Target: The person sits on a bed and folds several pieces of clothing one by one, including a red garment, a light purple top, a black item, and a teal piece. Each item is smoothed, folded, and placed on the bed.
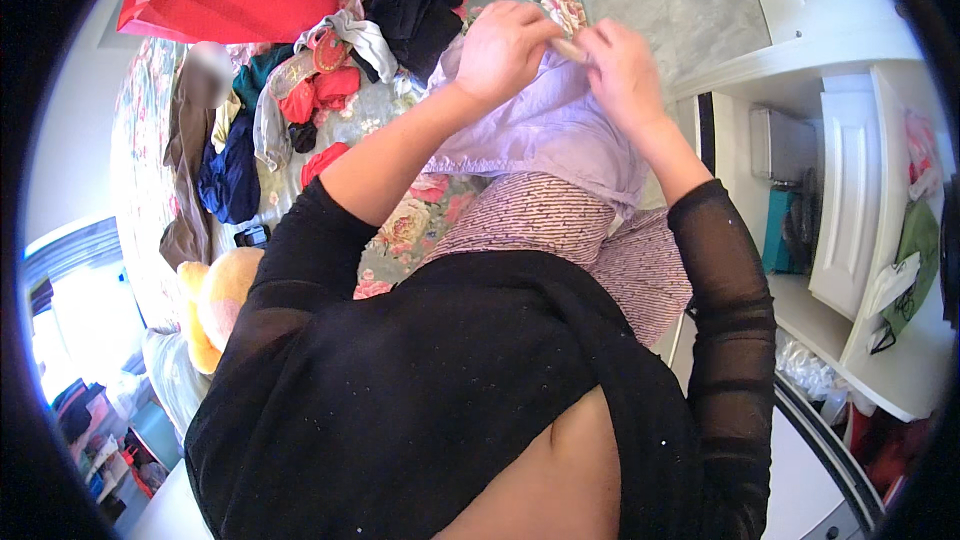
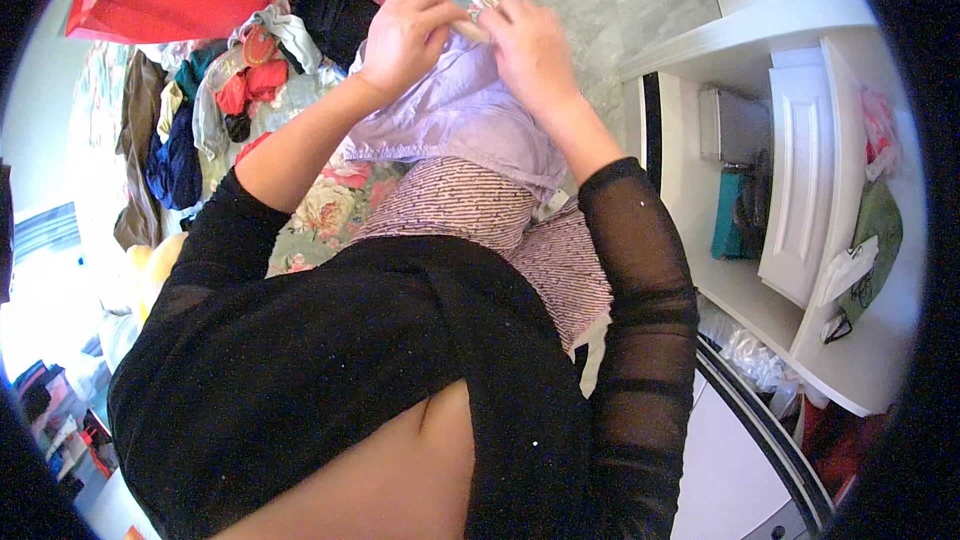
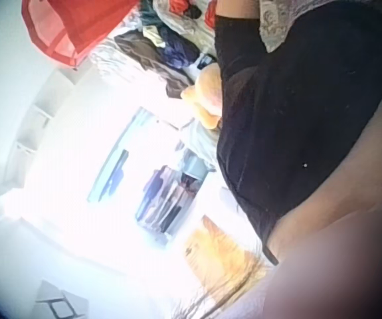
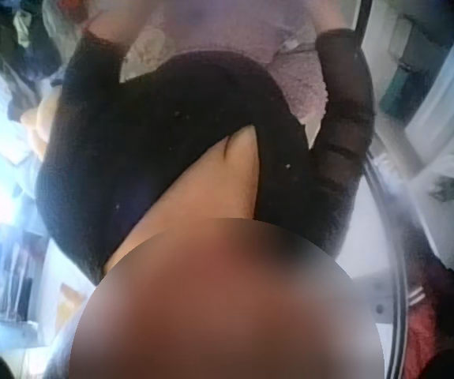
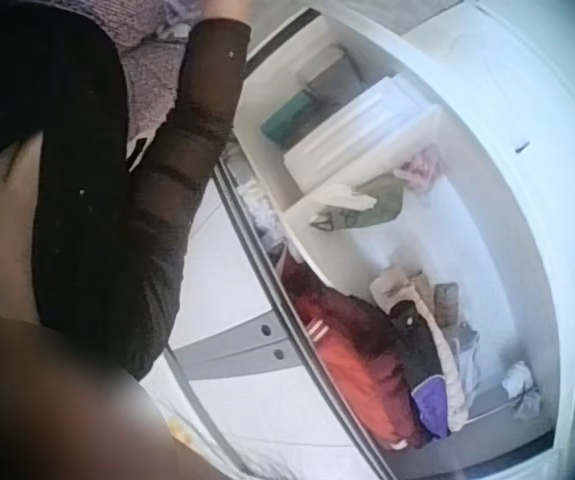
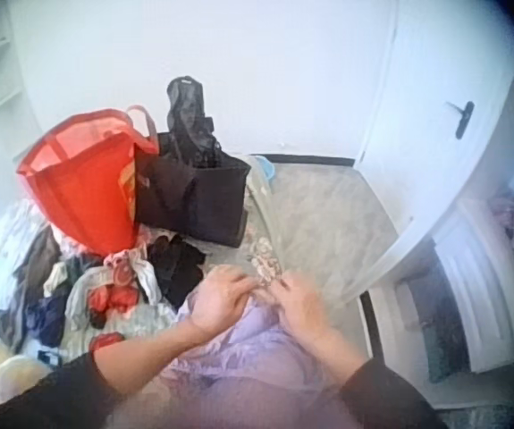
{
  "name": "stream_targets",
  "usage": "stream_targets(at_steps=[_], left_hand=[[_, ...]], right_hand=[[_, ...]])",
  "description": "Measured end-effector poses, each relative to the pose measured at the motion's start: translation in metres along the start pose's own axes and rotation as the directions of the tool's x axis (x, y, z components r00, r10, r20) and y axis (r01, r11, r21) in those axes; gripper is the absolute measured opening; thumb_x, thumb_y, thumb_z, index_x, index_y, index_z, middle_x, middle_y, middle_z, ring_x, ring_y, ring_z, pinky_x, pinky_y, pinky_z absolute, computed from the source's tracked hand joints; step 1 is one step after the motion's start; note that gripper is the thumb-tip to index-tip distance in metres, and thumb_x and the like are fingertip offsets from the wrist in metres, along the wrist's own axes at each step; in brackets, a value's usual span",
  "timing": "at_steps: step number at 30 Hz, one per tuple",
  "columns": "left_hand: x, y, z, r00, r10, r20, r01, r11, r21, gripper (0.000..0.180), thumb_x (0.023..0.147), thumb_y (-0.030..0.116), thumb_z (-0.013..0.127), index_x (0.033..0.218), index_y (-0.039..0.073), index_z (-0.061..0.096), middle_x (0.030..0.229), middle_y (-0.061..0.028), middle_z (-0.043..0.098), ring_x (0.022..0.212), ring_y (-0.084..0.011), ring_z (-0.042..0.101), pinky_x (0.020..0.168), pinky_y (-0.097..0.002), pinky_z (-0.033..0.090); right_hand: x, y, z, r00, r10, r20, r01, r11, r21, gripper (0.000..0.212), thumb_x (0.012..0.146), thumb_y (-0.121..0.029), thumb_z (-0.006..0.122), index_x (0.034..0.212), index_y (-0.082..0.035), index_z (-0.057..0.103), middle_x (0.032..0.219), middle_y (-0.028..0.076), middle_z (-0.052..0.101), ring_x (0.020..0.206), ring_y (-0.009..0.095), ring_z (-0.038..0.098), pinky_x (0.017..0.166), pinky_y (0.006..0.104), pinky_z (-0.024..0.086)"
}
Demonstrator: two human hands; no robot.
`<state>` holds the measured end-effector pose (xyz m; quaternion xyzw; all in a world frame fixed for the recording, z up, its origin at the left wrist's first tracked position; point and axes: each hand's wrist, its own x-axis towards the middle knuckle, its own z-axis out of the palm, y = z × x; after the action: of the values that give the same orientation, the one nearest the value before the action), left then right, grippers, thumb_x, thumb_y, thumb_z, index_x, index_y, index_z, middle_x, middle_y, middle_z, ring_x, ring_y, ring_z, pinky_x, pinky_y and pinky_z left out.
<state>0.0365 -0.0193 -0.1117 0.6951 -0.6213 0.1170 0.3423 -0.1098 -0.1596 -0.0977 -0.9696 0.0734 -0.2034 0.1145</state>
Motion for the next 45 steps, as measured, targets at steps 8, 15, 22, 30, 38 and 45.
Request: stream_targets(at_steps=[8,15,22,30,38,45], left_hand=[[-0.087,0.030,-0.027,0.931,-0.019,0.364,0.090,0.980,-0.178,0.030,0.074,0.007,0.062,0.104,0.009,0.067,0.105,-0.0119,0.062,0.100,-0.0321,0.058,0.089,-0.0427,0.046],[-0.079,0.063,-0.006,0.928,-0.277,0.248,0.347,0.885,-0.311,0.036,0.085,0.024,0.065,0.116,0.006,0.063,0.121,-0.0149,0.060,0.110,-0.0339,0.057,0.094,-0.0420,0.046],[-0.081,0.115,0.011,0.921,-0.115,0.373,0.246,0.913,-0.326,0.054,0.087,0.033,0.064,0.128,0.000,0.053,0.138,-0.0221,0.046,0.129,-0.0371,0.044,0.107,-0.0416,0.036],[-0.080,0.127,0.002,0.918,-0.251,0.307,0.376,0.798,-0.471,0.062,0.083,0.037,0.072,0.128,-0.001,0.051,0.129,-0.0216,0.055,0.121,-0.0331,0.053,0.103,-0.0412,0.040],[-0.111,0.111,-0.008,0.609,-0.550,0.572,0.718,0.075,-0.692,0.032,0.097,0.025,0.054,0.106,-0.003,0.067,0.103,-0.0060,0.067,0.099,-0.0131,0.059,0.092,-0.0283,0.044],[-0.110,0.111,-0.018,0.452,-0.671,0.587,0.668,-0.181,-0.721,0.034,0.093,0.028,0.062,0.105,-0.004,0.062,0.095,-0.0097,0.065,0.089,-0.0161,0.061,0.084,-0.0274,0.046]], right_hand=[[-0.090,-0.020,-0.042,0.977,-0.066,0.201,0.019,0.973,0.228,0.023,0.077,-0.009,0.065,0.100,-0.008,0.064,0.104,0.011,0.059,0.097,0.032,0.058,0.082,0.0374,0.047],[-0.151,0.003,-0.034,0.600,0.784,0.160,-0.756,0.490,0.434,0.053,0.082,-0.025,0.073,0.122,0.001,0.050,0.106,0.015,0.060,0.090,0.023,0.060,0.078,0.0332,0.049],[-0.156,0.005,-0.015,0.523,0.724,0.450,-0.710,0.079,0.700,0.039,0.087,-0.011,0.067,0.120,0.001,0.049,0.105,0.011,0.062,0.091,0.015,0.060,0.077,0.0272,0.048],[-0.070,-0.034,-0.020,0.865,0.363,0.346,-0.466,0.328,0.822,0.034,0.090,-0.004,0.061,0.122,-0.002,0.050,0.111,0.008,0.062,0.100,0.014,0.059,0.088,0.0276,0.047],[-0.049,-0.046,-0.002,0.900,0.263,0.347,-0.411,0.776,0.478,0.025,0.085,0.001,0.056,0.109,-0.003,0.063,0.107,0.014,0.066,0.104,0.023,0.062,0.090,0.0315,0.048],[-0.057,-0.047,-0.012,0.904,-0.193,0.383,0.077,0.952,0.298,0.025,0.081,-0.005,0.056,0.103,-0.007,0.066,0.113,0.007,0.064,0.109,0.025,0.057,0.094,0.0424,0.041]])
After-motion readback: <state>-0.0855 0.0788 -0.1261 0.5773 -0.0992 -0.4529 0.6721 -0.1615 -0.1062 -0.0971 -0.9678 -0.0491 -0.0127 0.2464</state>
